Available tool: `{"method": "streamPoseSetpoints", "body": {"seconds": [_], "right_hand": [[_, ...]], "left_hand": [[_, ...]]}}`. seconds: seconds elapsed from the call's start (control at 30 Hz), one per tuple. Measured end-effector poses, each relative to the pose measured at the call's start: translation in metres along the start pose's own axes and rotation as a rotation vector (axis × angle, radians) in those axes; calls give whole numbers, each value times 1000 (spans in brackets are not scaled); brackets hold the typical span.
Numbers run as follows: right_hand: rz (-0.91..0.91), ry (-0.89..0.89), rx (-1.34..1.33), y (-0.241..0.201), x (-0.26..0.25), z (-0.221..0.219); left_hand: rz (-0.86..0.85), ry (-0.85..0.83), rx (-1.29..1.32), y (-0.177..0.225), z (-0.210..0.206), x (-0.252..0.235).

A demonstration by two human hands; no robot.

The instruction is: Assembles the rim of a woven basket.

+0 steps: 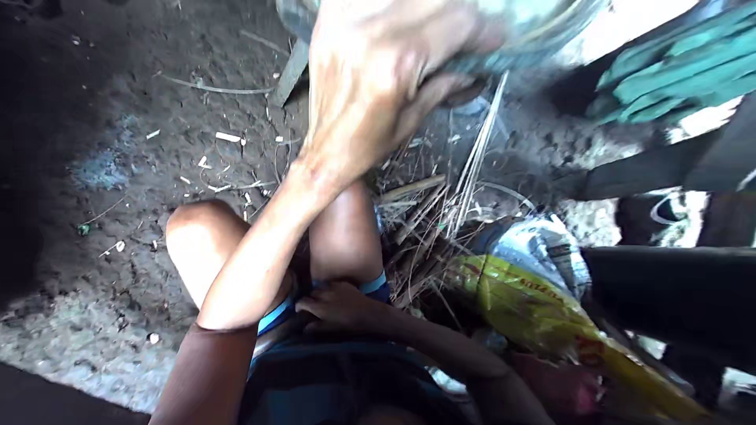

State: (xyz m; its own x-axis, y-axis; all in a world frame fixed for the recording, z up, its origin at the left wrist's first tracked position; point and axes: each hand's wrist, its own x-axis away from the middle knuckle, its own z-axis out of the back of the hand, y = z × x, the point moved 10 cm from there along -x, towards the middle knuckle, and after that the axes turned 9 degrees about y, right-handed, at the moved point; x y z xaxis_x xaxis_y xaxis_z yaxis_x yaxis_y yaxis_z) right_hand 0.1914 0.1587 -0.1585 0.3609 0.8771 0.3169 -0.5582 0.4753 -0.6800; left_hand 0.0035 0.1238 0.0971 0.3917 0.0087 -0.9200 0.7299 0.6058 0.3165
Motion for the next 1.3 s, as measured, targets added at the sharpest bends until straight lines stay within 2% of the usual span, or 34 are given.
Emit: {"method": "streamPoseSetpoints", "body": {"seconds": [0.07,0.17,0.27,0.37,0.5,0.53,0.6,0.67,0.77,0.87,1.0,1.13,1.23,1.3], "right_hand": [[-90,-3,-8,10,18,44],[-162,128,-54,32,59,127],[138,501,-275,40,112,203],[375,760,-622,18,149,270],[666,1315,-559,-47,195,363],[789,1409,-559,-62,204,380],[958,1463,-616,-75,204,404],[951,1374,-729,-76,175,418],[810,1201,-855,-59,129,424],[753,1113,-947,-41,109,421],[714,1147,-994,-34,92,415],[672,1119,-1184,-11,73,409],[710,1272,-900,-26,90,390],[776,1351,-811,-31,105,381]], "left_hand": [[-3,-3,-15,1,-1,-1],[-11,2,-43,4,1,-5],[4,-78,-10,5,-1,-3],[-1,-135,18,7,-1,0],[17,-101,25,7,-1,3],[28,-91,31,7,0,4],[54,-74,39,6,1,4],[84,-64,47,6,1,5],[125,-42,56,5,3,6],[169,-37,76,5,2,9],[220,-19,96,5,1,13],[211,7,126,5,1,18],[209,21,139,4,2,19],[203,33,126,3,4,18]]}}
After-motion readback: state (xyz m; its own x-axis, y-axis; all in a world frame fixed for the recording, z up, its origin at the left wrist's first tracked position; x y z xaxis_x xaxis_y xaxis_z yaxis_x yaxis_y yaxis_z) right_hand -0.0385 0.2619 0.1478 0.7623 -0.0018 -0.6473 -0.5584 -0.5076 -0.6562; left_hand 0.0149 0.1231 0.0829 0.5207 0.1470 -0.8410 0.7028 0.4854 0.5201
